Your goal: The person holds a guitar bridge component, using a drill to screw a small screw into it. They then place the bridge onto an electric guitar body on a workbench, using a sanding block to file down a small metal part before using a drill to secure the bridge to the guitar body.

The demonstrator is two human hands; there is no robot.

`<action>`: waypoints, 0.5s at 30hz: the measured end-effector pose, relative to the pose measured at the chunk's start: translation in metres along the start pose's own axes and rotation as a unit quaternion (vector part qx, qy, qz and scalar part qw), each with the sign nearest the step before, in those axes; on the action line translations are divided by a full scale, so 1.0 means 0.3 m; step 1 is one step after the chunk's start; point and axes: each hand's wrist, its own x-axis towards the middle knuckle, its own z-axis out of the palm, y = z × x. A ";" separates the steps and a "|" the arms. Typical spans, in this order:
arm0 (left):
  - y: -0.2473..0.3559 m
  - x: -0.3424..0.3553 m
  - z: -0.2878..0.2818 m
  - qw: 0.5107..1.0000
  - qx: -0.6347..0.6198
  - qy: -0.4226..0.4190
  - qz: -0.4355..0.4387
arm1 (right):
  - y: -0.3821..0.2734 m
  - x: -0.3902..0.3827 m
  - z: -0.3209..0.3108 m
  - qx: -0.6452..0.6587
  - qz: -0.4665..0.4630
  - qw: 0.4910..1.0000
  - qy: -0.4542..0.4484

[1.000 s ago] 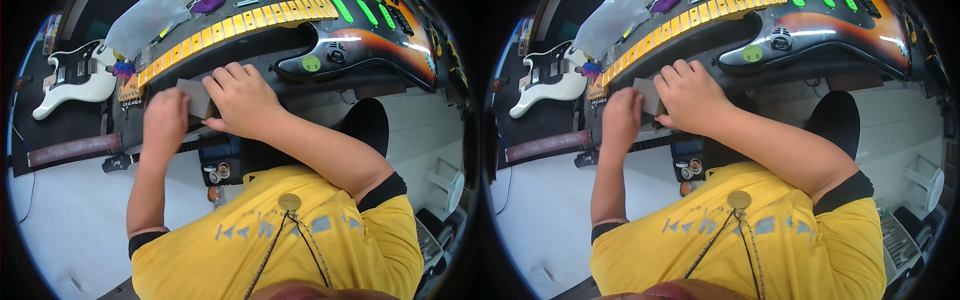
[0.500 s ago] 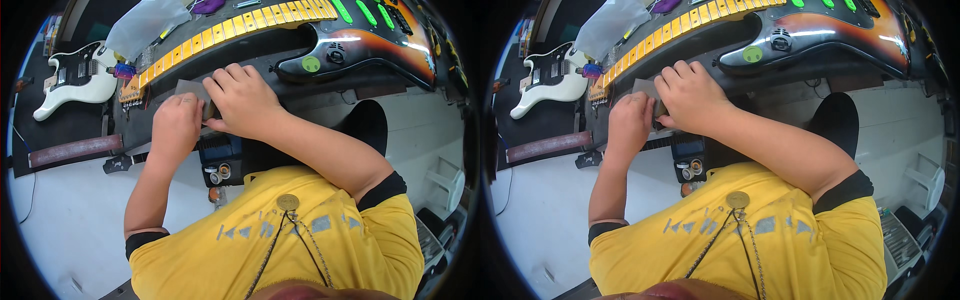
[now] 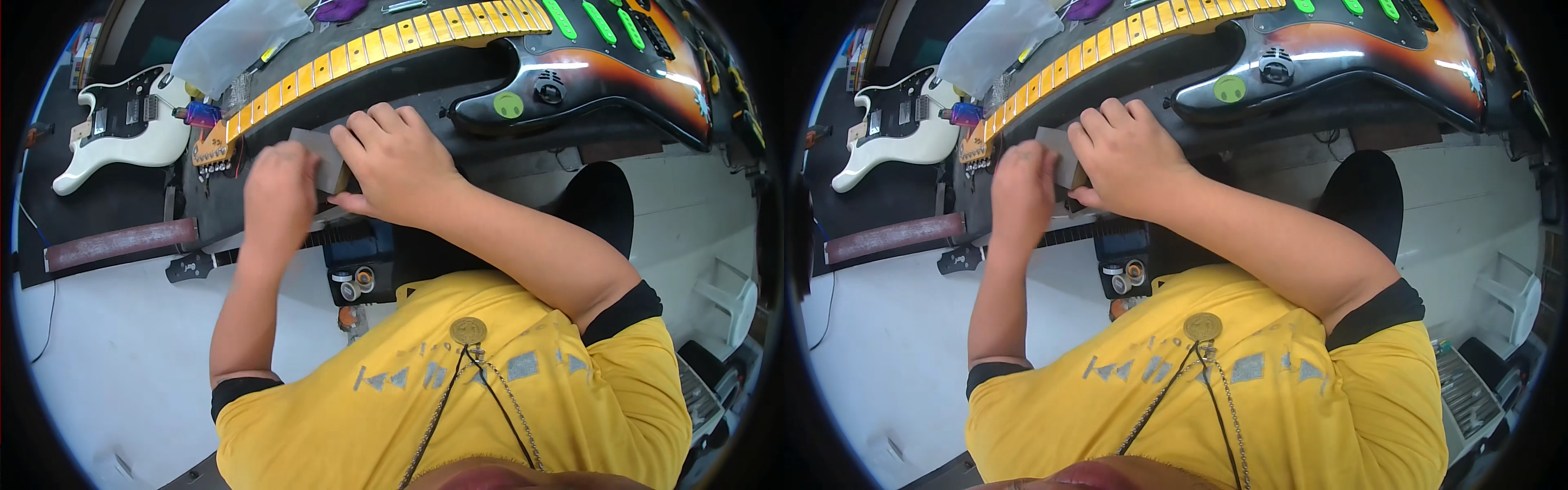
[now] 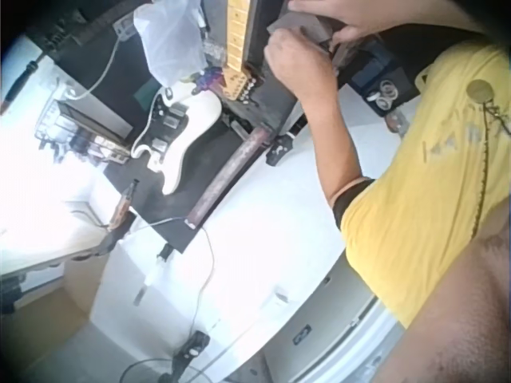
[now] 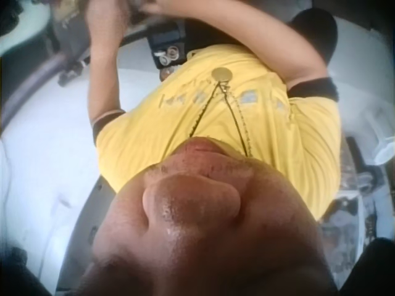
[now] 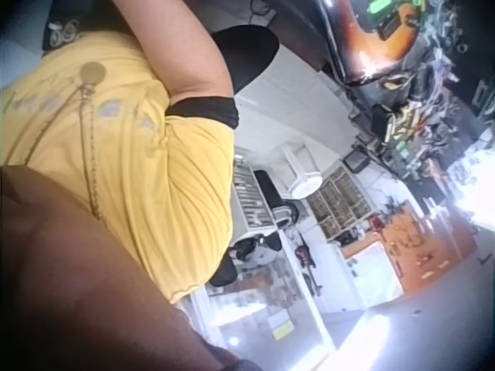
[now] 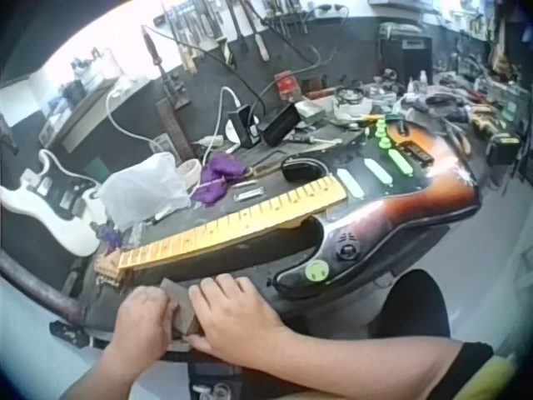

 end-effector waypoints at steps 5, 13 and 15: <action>-0.010 -0.004 -0.006 1.000 0.021 0.000 -0.001 | -0.004 0.000 0.000 -0.002 -0.001 1.000 -0.010; -0.018 -0.013 -0.008 0.997 -0.073 0.007 0.010 | -0.002 -0.002 0.005 -0.008 -0.001 1.000 0.004; -0.054 -0.013 -0.014 0.997 -0.071 0.002 -0.014 | -0.010 -0.009 0.005 0.000 0.001 1.000 0.002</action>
